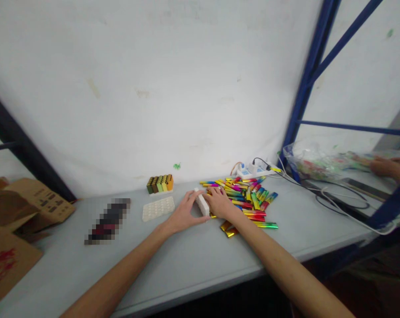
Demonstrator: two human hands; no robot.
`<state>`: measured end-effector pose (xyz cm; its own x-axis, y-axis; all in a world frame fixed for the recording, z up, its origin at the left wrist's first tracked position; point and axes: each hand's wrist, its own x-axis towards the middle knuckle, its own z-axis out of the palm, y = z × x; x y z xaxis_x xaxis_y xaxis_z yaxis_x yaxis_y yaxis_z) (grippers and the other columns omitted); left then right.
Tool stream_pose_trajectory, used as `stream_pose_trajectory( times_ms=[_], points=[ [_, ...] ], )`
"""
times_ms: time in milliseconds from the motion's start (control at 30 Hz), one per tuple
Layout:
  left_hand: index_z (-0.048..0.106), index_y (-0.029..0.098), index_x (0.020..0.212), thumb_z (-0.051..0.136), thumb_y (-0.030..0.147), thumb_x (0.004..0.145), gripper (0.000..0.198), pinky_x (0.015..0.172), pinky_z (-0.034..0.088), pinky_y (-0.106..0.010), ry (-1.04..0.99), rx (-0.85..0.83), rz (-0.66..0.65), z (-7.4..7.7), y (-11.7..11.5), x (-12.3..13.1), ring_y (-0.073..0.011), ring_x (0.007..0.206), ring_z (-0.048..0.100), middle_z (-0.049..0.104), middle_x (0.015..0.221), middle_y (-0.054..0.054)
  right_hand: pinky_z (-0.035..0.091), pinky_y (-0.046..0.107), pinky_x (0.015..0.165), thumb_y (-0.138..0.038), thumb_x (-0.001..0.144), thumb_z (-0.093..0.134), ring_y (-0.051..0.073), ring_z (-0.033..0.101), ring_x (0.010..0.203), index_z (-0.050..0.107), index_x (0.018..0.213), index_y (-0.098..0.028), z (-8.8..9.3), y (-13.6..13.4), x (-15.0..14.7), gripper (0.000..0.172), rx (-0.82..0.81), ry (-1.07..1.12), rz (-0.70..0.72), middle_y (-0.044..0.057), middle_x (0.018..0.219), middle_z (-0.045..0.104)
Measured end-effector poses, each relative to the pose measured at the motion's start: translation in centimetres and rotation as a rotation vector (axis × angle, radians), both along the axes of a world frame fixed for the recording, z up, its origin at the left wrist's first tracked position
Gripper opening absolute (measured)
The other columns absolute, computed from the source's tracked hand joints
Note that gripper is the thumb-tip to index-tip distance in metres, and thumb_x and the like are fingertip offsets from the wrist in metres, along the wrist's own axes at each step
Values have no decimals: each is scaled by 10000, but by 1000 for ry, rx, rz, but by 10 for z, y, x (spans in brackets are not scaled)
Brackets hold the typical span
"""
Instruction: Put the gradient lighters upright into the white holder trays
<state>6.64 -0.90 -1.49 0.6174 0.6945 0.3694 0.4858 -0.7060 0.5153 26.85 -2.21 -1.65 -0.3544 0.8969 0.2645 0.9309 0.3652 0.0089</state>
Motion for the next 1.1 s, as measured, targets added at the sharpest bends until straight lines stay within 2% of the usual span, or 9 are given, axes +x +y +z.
stream_pose_trajectory(
  times_ms=[133, 267, 500, 667, 800, 900, 967, 1100],
  points=[
    [405, 278, 1514, 805, 562, 784, 879, 1241, 340, -493, 35, 11, 15, 4, -1, -5, -333, 1474, 396, 390, 1527, -135, 314, 608, 1146, -355, 1089, 346, 329, 475, 1343, 576, 1415, -247, -1, -1, 0, 413, 25, 19, 3, 180, 1446, 522],
    [452, 273, 1461, 828, 584, 740, 870, 1203, 397, -500, 48, 19, 32, 7, -1, -8, -347, 1422, 460, 363, 1534, -141, 310, 604, 1150, -372, 1093, 341, 319, 459, 1355, 608, 1379, -279, -1, -3, -1, 402, 58, 32, -5, 157, 1420, 541],
    [430, 272, 1443, 820, 551, 759, 834, 1182, 417, -489, 78, 23, 30, 11, -4, -10, -322, 1342, 528, 335, 1523, -134, 292, 642, 1152, -365, 1087, 364, 338, 475, 1357, 556, 1462, -325, -2, 0, 0, 423, 15, 4, -43, 170, 1474, 501],
    [453, 258, 1378, 815, 634, 738, 826, 1145, 451, -513, 137, 18, 99, 18, -18, -41, -324, 1294, 558, 356, 1483, -137, 308, 639, 1145, -353, 1089, 358, 345, 487, 1355, 605, 1408, -312, -2, 4, 1, 406, -14, 11, -22, 171, 1463, 509],
    [529, 237, 1199, 821, 627, 738, 670, 1179, 420, -509, 109, 113, 182, 13, -33, -68, -350, 1418, 453, 340, 1540, -137, 326, 638, 1130, -290, 1083, 376, 342, 494, 1344, 618, 1392, -290, -1, 6, 3, 392, -15, 26, -11, 177, 1437, 524],
    [556, 237, 1193, 838, 565, 745, 623, 1154, 453, -501, 100, 153, 187, 4, -42, -81, -332, 1357, 520, 459, 1467, -129, 333, 607, 1137, -251, 1064, 441, 328, 492, 1338, 641, 1355, -249, 1, 6, 4, 353, 28, 64, 46, 174, 1428, 535],
    [581, 242, 1217, 802, 479, 806, 524, 1129, 479, -500, 111, 175, 163, 1, -46, -87, -310, 1292, 573, 550, 1378, -115, 344, 554, 1147, -266, 1060, 475, 305, 496, 1329, 670, 1296, -214, 3, 5, 2, 311, 61, 114, 137, 159, 1387, 572],
    [617, 270, 1281, 634, 344, 943, 346, 1073, 537, -465, 186, 202, 140, 1, -55, -98, -269, 1225, 633, 604, 1341, -92, 391, 473, 1117, -421, 1048, 529, 265, 552, 1242, 684, 1244, -177, 5, -5, -8, 349, 82, 210, 321, 141, 1283, 631]
  ],
)
